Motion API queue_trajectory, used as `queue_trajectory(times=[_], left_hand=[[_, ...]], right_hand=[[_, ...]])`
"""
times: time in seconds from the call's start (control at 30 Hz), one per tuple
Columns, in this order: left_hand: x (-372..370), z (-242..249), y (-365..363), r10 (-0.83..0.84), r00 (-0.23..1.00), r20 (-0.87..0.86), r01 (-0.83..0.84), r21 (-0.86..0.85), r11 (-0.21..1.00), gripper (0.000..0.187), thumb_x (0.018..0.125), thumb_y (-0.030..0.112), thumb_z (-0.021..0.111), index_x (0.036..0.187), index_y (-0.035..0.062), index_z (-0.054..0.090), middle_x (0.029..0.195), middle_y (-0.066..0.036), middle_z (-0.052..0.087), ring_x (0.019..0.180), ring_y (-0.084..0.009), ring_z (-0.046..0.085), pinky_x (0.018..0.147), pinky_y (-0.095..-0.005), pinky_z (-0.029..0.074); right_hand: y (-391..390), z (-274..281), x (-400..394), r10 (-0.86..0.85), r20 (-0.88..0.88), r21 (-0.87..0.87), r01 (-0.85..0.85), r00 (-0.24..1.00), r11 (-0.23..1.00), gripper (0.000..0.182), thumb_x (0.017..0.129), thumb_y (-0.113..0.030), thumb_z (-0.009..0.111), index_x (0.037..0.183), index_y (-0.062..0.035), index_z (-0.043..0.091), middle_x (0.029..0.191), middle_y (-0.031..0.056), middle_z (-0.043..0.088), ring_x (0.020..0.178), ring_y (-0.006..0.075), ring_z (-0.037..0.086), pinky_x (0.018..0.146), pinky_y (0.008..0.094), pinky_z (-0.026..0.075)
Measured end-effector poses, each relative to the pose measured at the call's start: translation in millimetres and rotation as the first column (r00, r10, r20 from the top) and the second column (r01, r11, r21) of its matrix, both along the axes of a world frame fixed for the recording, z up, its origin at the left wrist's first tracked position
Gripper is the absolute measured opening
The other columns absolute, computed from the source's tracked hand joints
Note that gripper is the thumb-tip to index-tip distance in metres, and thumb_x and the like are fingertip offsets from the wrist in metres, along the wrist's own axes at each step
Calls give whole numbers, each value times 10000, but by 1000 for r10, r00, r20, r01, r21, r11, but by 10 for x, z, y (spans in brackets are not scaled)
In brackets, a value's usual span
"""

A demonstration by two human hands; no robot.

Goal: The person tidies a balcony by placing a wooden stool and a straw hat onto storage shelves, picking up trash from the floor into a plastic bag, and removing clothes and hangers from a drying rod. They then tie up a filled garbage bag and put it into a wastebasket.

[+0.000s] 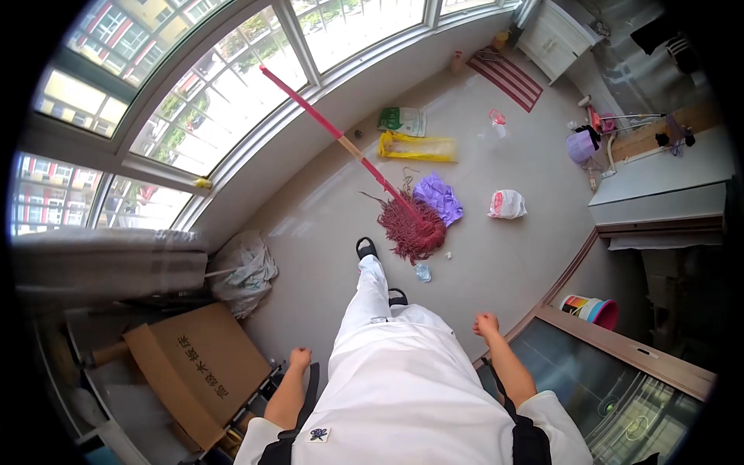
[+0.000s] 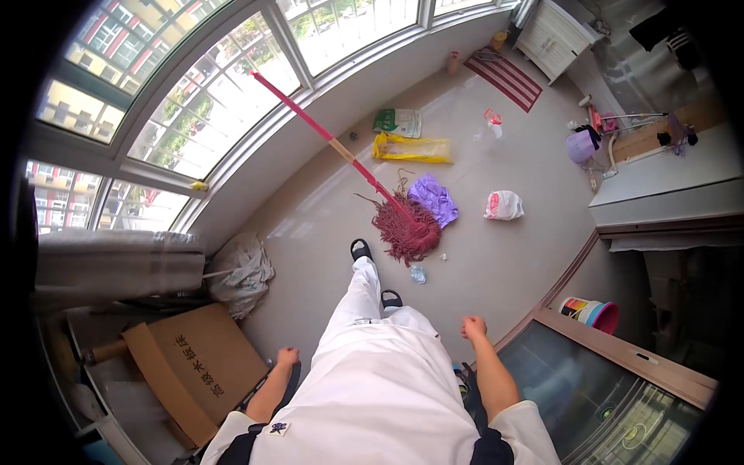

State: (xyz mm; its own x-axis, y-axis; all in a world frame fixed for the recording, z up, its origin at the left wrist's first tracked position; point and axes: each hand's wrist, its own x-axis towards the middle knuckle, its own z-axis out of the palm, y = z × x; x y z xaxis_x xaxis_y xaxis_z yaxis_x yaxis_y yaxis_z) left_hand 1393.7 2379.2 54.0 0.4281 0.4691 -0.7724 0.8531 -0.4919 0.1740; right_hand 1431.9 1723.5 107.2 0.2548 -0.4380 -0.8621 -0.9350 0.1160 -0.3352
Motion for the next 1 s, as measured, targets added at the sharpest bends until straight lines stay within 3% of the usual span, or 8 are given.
queue_trajectory(times=[0.03, 0.23, 0.33, 0.47, 0.7, 0.83, 0.93, 1.0], left_hand=[[405, -308, 112, 11, 997, 80, -10, -13, 1000, 337, 764, 215, 662, 982, -42, 673, 892, -167, 693, 786, -261, 662, 722, -363, 528], [3630, 109, -694, 222, 890, 399, -50, -398, 916, 336, 856, 140, 562, 1121, -66, 573, 907, -97, 644, 757, -145, 630, 608, -262, 483], [4598, 348, -1219, 271, 894, 356, -50, -522, 851, 349, 866, 151, 562, 1155, -43, 562, 901, -79, 638, 768, -134, 632, 602, -247, 464], [5115, 275, -1591, 221, 924, 312, -6, -566, 824, 356, 869, 165, 577, 1169, -26, 558, 908, -65, 635, 780, -131, 635, 614, -243, 458], [5740, 264, -2464, 197, 965, 176, -52, -604, 795, 363, 881, 168, 594, 1185, -26, 551, 982, -82, 649, 881, -145, 627, 728, -273, 475], [6102, -437, -3036, 288, 932, 219, -83, -646, 759, 357, 902, 154, 580, 1197, -43, 537, 1052, -111, 644, 948, -172, 614, 851, -302, 474], [6078, -1072, -3622, 448, 858, 253, -194, -647, 738, 346, 917, 141, 576, 1206, -42, 520, 1082, -139, 636, 987, -212, 616, 907, -340, 478], [5993, -1562, -4078, 534, 796, 283, -283, -607, 743, 321, 913, 116, 574, 1189, -39, 522, 1092, -152, 632, 998, -229, 620, 917, -360, 483]], right_hand=[[-37, -31, -42, -20, -47, -22, 19, 999, 1000, 199, 878, -171, 581, 1025, -37, 569, 764, 71, 601, 593, 169, 613, 466, 290, 510], [46, 201, 124, -62, -253, -146, 25, 965, 989, 251, 817, -178, 642, 989, 5, 653, 749, 101, 650, 601, 189, 655, 473, 313, 531], [45, 343, 749, 49, -253, -150, -89, 966, 985, 309, 808, -195, 652, 1038, 11, 652, 777, 97, 663, 602, 190, 658, 488, 307, 536], [-52, 134, 1817, 66, 6, -225, -62, 998, 972, 356, 796, -236, 667, 1063, -1, 648, 863, 108, 694, 728, 194, 674, 655, 318, 550], [14, 152, 4086, 509, 39, -228, -488, 860, 842, 429, 793, -298, 692, 1112, -18, 632, 898, 124, 698, 861, 239, 667, 797, 350, 514], [-279, -1313, 4993, 688, 87, -120, -678, 721, 725, 475, 756, -301, 707, 1113, 1, 625, 914, 155, 690, 893, 293, 665, 806, 388, 514], [-677, -3218, 5535, 851, -8, -177, -838, 525, 516, 449, 717, -270, 729, 1064, -2, 631, 918, 158, 683, 866, 337, 652, 808, 395, 513], [-954, -4540, 6021, 857, -156, -161, -868, 492, 469, 509, 691, -248, 719, 1081, 47, 576, 1068, 246, 620, 1027, 406, 591, 910, 460, 472]])
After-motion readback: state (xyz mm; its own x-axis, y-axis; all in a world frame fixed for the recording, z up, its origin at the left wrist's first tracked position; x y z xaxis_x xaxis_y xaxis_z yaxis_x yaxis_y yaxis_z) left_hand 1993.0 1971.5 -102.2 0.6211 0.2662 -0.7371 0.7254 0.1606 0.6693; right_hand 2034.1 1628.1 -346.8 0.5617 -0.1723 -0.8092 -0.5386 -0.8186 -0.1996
